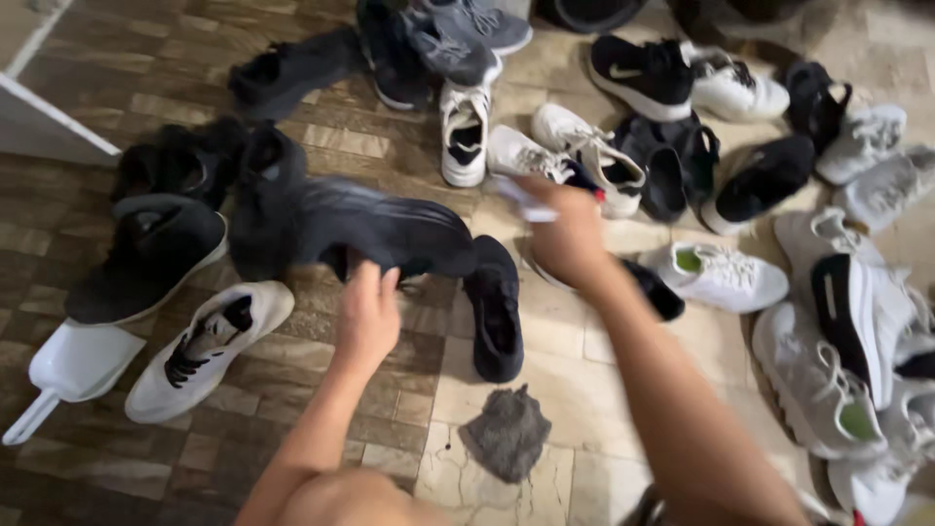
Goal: The person cleans several pairs of shoes using a brush and a cloth, then places them on a wooden shoe rack. The person picks up shoes from the floor, brushes them, wipes them, and arranges them on the shelves.
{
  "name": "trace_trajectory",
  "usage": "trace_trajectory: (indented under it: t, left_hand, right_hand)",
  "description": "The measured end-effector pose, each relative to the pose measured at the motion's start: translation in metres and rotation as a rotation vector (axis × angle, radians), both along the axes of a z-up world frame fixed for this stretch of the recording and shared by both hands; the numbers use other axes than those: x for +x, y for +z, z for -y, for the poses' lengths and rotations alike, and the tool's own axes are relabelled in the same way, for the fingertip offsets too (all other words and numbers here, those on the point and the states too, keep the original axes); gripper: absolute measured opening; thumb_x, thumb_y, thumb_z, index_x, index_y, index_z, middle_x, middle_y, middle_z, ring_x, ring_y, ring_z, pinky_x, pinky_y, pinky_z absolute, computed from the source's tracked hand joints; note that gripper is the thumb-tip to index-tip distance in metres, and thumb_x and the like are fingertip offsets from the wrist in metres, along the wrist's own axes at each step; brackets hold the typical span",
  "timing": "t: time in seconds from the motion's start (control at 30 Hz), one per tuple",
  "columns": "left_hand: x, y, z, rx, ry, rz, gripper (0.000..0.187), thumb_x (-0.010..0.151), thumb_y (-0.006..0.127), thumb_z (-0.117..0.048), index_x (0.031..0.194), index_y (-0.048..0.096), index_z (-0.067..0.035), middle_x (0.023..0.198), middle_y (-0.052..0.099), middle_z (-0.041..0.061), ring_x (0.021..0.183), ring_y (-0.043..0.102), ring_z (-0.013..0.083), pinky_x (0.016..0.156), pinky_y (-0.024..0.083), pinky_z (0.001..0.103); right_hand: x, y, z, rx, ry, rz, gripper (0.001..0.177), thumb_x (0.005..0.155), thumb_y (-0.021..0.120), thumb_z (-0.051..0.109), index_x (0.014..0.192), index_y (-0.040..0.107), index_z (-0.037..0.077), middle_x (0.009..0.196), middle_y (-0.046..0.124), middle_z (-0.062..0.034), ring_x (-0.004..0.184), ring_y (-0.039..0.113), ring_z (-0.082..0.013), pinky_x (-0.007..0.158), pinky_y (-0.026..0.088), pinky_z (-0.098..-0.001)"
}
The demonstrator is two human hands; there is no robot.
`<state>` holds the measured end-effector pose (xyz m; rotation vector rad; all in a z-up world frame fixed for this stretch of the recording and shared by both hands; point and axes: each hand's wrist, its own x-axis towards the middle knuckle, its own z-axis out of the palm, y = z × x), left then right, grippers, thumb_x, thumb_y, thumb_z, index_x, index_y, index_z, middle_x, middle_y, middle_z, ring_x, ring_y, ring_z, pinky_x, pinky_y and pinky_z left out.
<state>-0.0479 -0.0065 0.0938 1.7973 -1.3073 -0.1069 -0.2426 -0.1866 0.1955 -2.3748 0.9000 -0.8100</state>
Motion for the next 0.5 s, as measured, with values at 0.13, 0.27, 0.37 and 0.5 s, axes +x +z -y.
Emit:
trace_trajectory:
  t: [0.13, 0.27, 0.37, 0.5]
  left_hand:
    - [0.013, -0.007, -0.01, -0.045, 0.222, -0.945, 0.042, 0.109, 0.052, -0.029, 0.131, 0.059, 0.005, 0.125, 0.071, 0.022, 0.113, 0.067, 0.034, 0.101, 0.053, 0.043]
    - [0.032, -0.014, -0.004, -0.367, -0.015, -1.836, 0.047, 0.1, 0.048, -0.035, 0.127, 0.065, 0.0, 0.12, 0.074, 0.011, 0.108, 0.072, 0.0234, 0.097, 0.055, 0.037]
    - [0.026, -0.039, -0.012, -0.386, -0.283, -2.002, 0.037, 0.113, 0.049, -0.033, 0.117, 0.07, -0.002, 0.104, 0.076, 0.01, 0.092, 0.07, 0.0212, 0.082, 0.053, 0.034]
    - [0.017, -0.046, -0.004, -0.262, -0.121, -2.004, 0.034, 0.116, 0.05, -0.034, 0.114, 0.07, -0.006, 0.1, 0.074, 0.007, 0.088, 0.068, 0.0195, 0.079, 0.051, 0.034]
  right_hand:
    - [-0.059, -0.051, 0.015, 0.286, -0.149, 0.178, 0.031, 0.096, 0.074, 0.024, 0.116, 0.071, 0.001, 0.097, 0.075, -0.0153, 0.083, 0.068, -0.0189, 0.073, 0.054, -0.0345]
    - [-0.057, -0.047, 0.001, 0.538, -0.218, 0.545, 0.023, 0.102, 0.068, 0.024, 0.117, 0.068, 0.006, 0.105, 0.074, -0.0091, 0.09, 0.063, -0.0107, 0.08, 0.052, -0.0294]
    - [-0.037, -0.039, -0.027, 0.574, -0.161, 0.761, 0.022, 0.105, 0.061, 0.02, 0.125, 0.062, 0.011, 0.121, 0.073, -0.0056, 0.099, 0.065, -0.0099, 0.09, 0.053, -0.0273]
    - [0.001, -0.036, -0.07, -0.087, 0.286, 0.114, 0.035, 0.084, 0.056, -0.003, 0.109, 0.074, 0.013, 0.104, 0.069, -0.0154, 0.101, 0.066, -0.0376, 0.086, 0.053, -0.0429]
